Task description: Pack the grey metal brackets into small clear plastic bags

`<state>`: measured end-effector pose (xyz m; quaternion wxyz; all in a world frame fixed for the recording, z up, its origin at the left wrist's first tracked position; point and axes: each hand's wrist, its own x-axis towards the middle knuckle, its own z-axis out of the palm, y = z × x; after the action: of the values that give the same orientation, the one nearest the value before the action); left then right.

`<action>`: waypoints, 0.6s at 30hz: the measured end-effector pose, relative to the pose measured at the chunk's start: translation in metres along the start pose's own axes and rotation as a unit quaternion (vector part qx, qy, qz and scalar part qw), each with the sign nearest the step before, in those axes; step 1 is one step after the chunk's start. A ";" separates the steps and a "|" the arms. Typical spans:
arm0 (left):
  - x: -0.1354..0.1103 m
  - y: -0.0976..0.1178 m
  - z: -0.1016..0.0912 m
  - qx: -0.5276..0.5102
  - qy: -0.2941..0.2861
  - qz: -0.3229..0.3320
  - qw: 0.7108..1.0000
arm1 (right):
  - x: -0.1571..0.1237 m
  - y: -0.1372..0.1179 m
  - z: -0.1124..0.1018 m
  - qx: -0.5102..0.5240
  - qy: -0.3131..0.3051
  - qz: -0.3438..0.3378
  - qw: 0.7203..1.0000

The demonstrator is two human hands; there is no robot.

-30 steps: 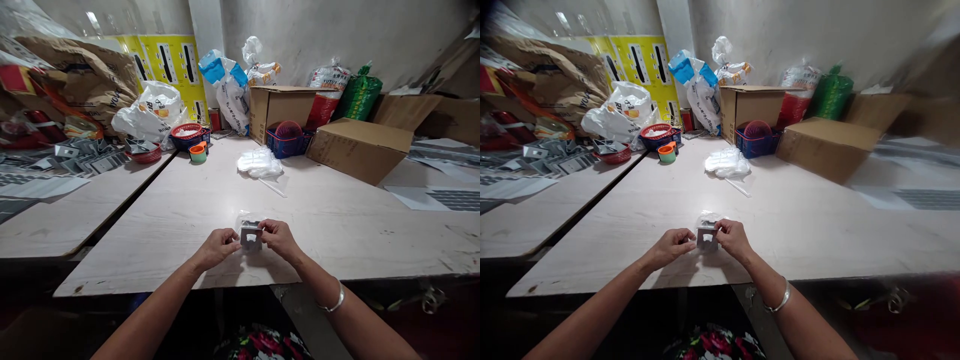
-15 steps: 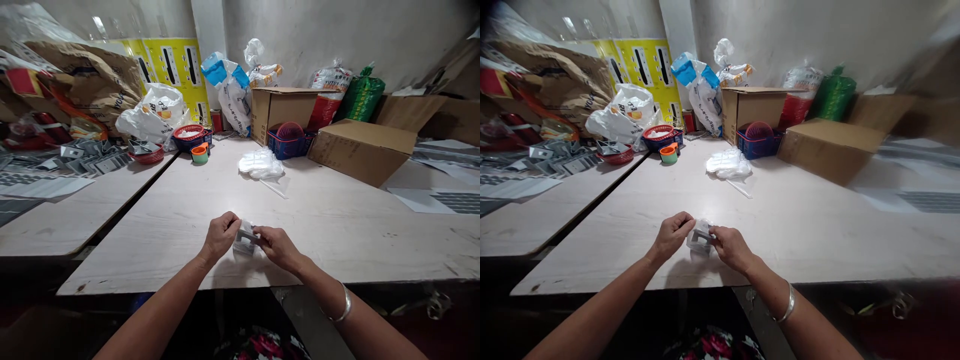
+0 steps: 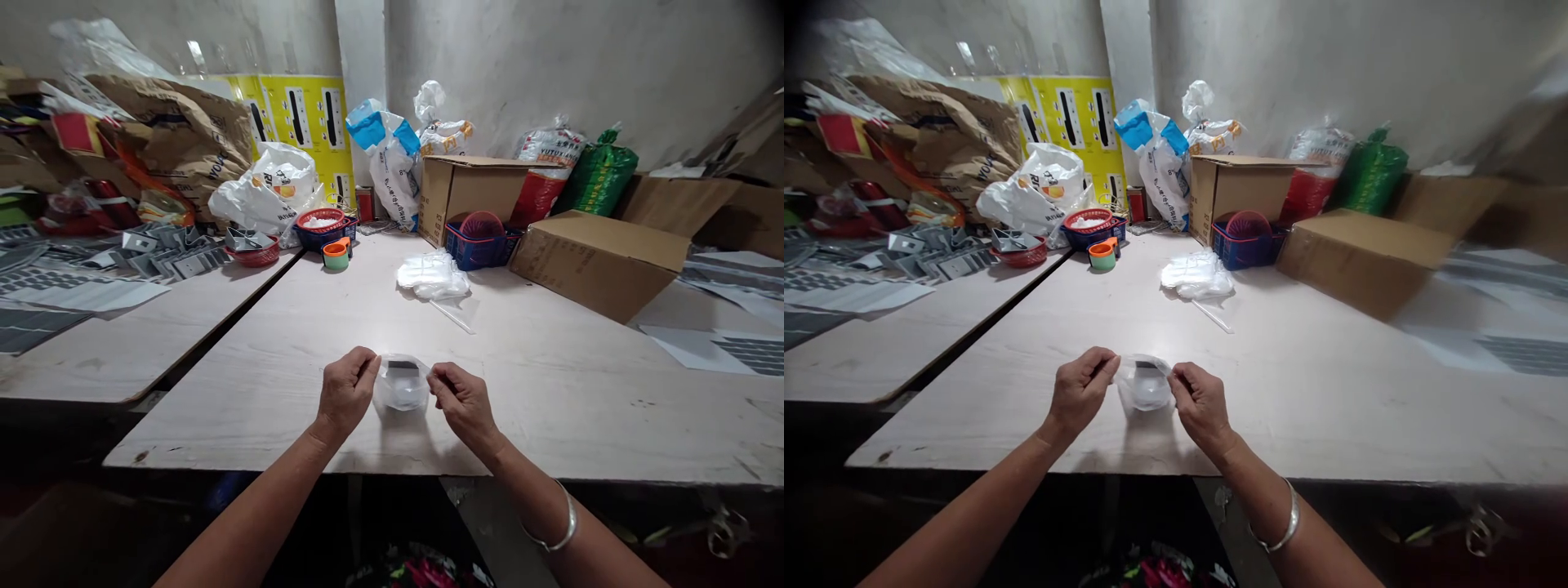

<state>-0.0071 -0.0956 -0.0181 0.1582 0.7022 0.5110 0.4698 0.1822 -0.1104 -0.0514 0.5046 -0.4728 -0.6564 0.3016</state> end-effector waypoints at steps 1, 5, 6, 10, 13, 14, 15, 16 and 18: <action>0.002 0.001 -0.001 -0.010 0.013 -0.011 1.000 | 0.001 -0.002 -0.001 0.000 -0.009 -0.005 1.000; 0.008 0.003 -0.005 -0.050 0.026 -0.070 0.996 | 0.008 -0.010 -0.004 0.020 -0.032 -0.012 0.999; 0.007 0.004 -0.005 -0.063 0.026 -0.083 0.994 | 0.009 -0.012 -0.005 0.031 -0.021 -0.009 0.999; -0.003 0.007 -0.003 -0.133 0.003 -0.103 0.986 | 0.007 -0.013 -0.002 0.067 -0.032 0.005 0.997; -0.017 0.006 0.005 -0.176 -0.021 -0.107 0.978 | 0.000 -0.008 0.002 0.096 -0.041 0.029 0.994; -0.022 0.005 0.008 -0.182 -0.033 -0.107 0.977 | -0.004 -0.006 0.004 0.097 -0.040 0.030 0.994; -0.028 0.003 0.012 -0.183 -0.049 -0.105 0.976 | -0.007 -0.004 0.005 0.089 -0.043 0.022 0.995; -0.032 0.001 0.016 -0.182 -0.065 -0.101 0.976 | -0.011 -0.001 0.006 0.073 -0.049 0.006 0.996; -0.041 -0.005 0.023 -0.167 -0.094 -0.083 0.978 | -0.018 0.003 0.008 0.032 -0.067 -0.041 0.996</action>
<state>0.0072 -0.1231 -0.0531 0.3587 0.6623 0.4645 0.4658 0.1766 -0.1256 -0.0632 0.4860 -0.4076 -0.6979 0.3326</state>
